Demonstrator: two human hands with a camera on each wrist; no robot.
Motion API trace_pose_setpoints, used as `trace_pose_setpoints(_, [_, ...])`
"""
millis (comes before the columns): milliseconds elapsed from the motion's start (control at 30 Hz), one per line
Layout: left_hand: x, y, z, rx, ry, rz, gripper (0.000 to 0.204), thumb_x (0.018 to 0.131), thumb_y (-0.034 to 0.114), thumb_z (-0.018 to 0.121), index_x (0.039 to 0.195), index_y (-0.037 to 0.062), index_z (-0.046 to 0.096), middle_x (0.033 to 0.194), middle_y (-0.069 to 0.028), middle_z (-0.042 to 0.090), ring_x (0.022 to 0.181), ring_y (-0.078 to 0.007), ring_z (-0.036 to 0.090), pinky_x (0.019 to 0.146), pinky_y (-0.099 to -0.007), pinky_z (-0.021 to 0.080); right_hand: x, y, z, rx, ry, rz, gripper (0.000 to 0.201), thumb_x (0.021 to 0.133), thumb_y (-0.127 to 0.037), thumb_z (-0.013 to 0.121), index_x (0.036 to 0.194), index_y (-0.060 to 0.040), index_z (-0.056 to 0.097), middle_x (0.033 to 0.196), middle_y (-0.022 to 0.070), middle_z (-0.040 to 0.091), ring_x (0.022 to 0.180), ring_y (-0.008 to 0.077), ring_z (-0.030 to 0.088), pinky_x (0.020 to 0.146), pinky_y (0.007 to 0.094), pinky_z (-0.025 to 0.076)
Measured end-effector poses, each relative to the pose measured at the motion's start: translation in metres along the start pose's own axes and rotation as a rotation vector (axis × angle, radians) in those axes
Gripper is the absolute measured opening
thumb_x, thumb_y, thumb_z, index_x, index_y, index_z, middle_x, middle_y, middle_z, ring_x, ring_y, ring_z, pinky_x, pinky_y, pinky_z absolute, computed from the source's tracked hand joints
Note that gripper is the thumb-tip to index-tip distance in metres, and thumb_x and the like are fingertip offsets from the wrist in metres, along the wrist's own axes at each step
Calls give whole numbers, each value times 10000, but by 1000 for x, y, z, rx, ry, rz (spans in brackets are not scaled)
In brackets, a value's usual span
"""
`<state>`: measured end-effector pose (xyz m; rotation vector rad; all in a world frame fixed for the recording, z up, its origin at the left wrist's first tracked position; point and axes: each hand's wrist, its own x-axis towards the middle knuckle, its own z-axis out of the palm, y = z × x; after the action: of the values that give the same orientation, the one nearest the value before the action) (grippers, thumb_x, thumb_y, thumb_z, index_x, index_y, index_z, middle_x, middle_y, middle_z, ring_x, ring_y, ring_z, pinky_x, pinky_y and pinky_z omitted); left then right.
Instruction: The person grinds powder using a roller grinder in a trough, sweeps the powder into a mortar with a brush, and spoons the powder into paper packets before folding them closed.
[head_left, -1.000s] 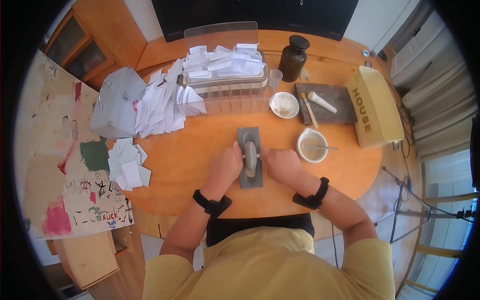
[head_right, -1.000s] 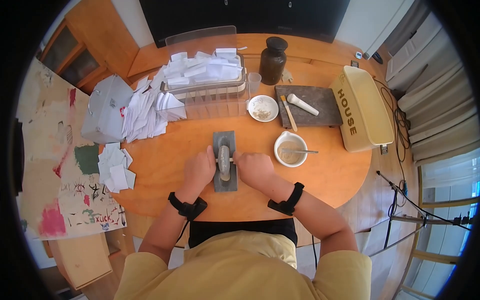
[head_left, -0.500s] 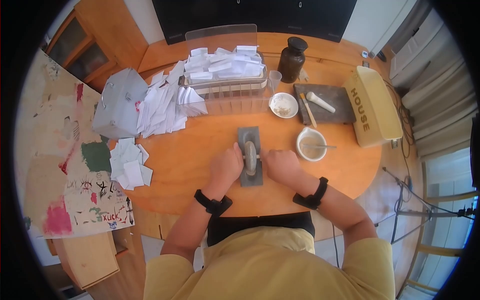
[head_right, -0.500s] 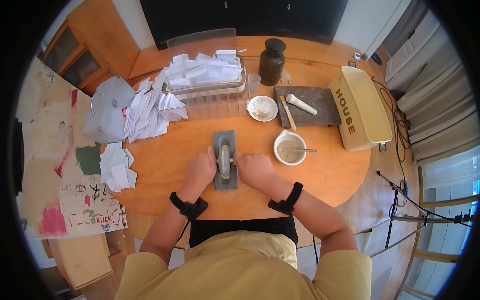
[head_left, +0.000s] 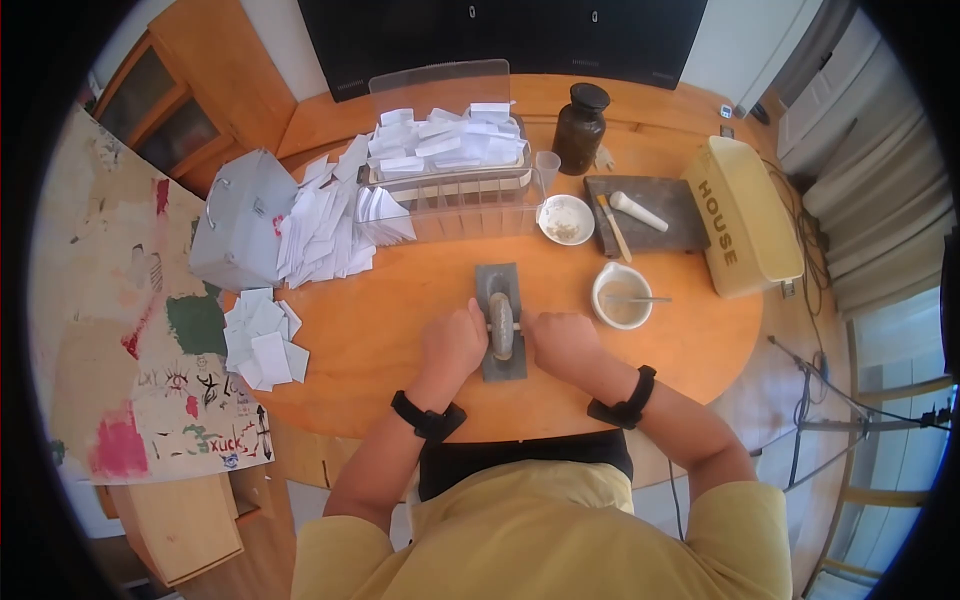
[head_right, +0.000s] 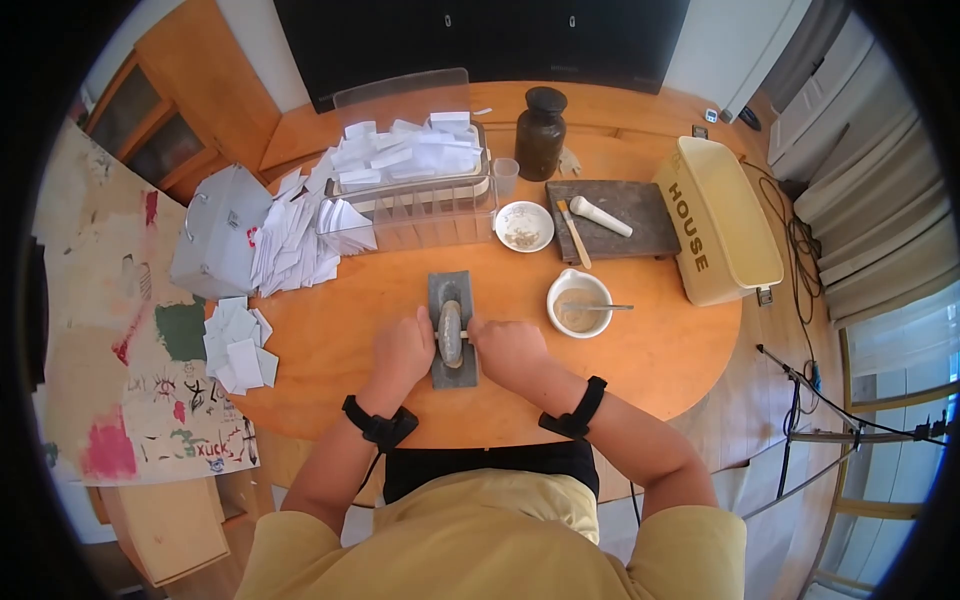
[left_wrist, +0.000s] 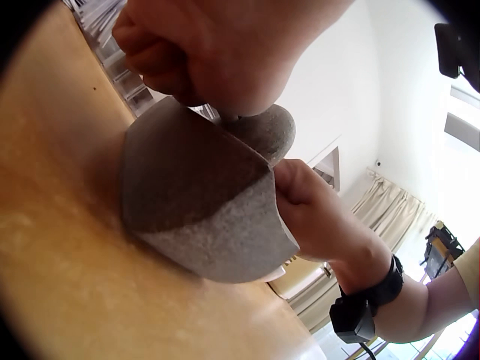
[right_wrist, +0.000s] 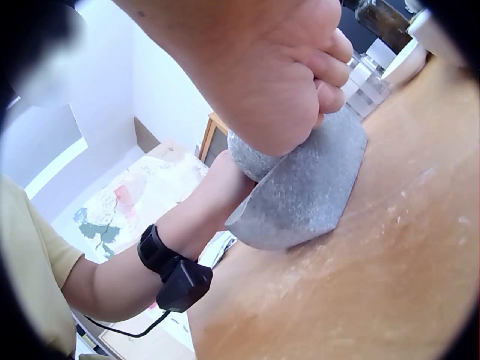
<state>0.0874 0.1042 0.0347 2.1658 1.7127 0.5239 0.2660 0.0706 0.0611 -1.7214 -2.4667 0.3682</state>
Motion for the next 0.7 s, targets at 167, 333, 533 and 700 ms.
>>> trace_pose_setpoints(167, [-3,6,-2,-5,5,-36,537,986,256,345,594,9,617,587,-228,588,550,-426,576,532,-500,466,-1,-1,-1,-8,-18,15,95,815,-129,554,882,-61,557,677,136,642,610,316,646,539,417,503])
trace_pose_setpoints(333, [-7,3,2,13,25,7,536,987,249,343,578,17,600,577,-227,583,528,-423,569,505,-502,458,-4,-6,-6,-20,-98,52,88,835,-127,540,886,-62,573,737,136,667,672,321,667,576,419,522])
trace_pose_setpoints(533, [-7,3,1,-21,40,50,529,983,252,350,584,7,598,581,-229,582,539,-423,573,516,-506,459,-8,-5,-4,6,-114,50,91,841,-124,533,896,-61,567,741,141,670,676,333,668,581,427,523])
trace_pose_setpoints(700, [3,-1,5,8,52,-25,525,981,257,355,603,-4,610,595,-232,589,567,-429,582,538,-509,466,7,-3,-7,5,-70,41,78,840,-115,524,875,-54,556,720,144,665,669,334,667,575,430,522])
